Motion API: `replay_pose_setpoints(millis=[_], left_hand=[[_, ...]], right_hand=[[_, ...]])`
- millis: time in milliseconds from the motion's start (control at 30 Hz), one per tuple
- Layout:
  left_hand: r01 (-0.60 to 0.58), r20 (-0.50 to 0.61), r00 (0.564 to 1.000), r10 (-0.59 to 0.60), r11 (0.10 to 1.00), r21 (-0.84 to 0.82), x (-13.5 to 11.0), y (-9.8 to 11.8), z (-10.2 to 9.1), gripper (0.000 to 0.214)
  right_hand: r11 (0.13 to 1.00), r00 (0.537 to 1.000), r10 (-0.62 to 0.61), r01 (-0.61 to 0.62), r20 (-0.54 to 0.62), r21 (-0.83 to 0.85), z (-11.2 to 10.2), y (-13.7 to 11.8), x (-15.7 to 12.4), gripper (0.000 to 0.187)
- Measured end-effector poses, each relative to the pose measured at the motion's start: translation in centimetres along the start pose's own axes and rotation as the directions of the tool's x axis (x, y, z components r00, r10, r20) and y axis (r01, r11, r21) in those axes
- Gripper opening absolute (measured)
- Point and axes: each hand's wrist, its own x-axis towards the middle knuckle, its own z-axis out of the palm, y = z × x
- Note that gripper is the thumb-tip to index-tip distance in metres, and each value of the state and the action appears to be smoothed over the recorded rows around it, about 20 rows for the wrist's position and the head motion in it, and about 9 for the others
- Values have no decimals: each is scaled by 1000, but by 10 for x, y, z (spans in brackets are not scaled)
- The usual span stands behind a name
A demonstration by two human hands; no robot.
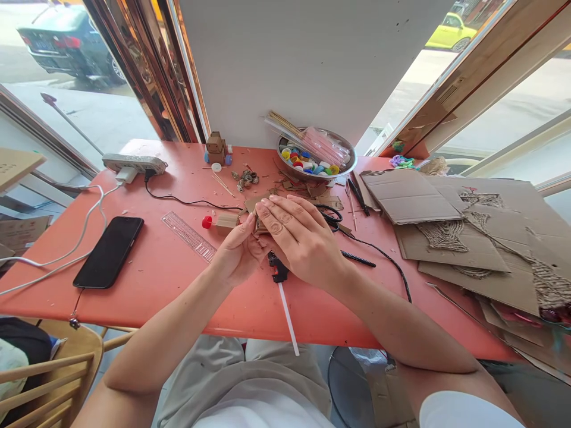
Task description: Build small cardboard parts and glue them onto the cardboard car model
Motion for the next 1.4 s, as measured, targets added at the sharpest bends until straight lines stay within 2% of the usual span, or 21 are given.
replay_pose_setpoints(millis=[133,300,467,633,733,867,967,1100,1233,1400], left_hand=[[-6,11,1000,6,1000,18,-1,1,2,24],[8,34,999,-9,1000,20,1,2,-4,22],[-27,62,998,24,999,43,3,4,-4,26],[-84,82,994,76,991,105,3,5,-1,22],[-106,102,990,94,986,126,3,4,-3,23],[-101,124,989,86,987,122,5,6,-6,21],[-93,125,989,78,988,121,5,8,-8,18],[-119,166,982,94,982,150,5,9,-13,16],[-81,227,973,37,979,186,5,10,-22,26],[-57,227,974,12,980,190,4,11,-24,31]], right_hand=[[1000,1000,8,-8,18,-10,1,-1,-1,47],[996,997,28,-34,69,81,0,0,-1,48],[990,1000,-14,13,6,144,-7,5,2,38],[965,997,67,-53,-49,258,-18,12,4,26],[962,992,110,-91,-61,259,-20,13,4,28],[974,997,70,-61,-35,219,-17,10,7,26],[967,996,61,-43,-65,250,-19,9,10,25],[929,988,143,-116,-52,352,-29,13,14,22],[908,970,236,-196,-64,370,-35,18,16,18],[922,968,246,-219,-47,318,-34,19,15,34]])
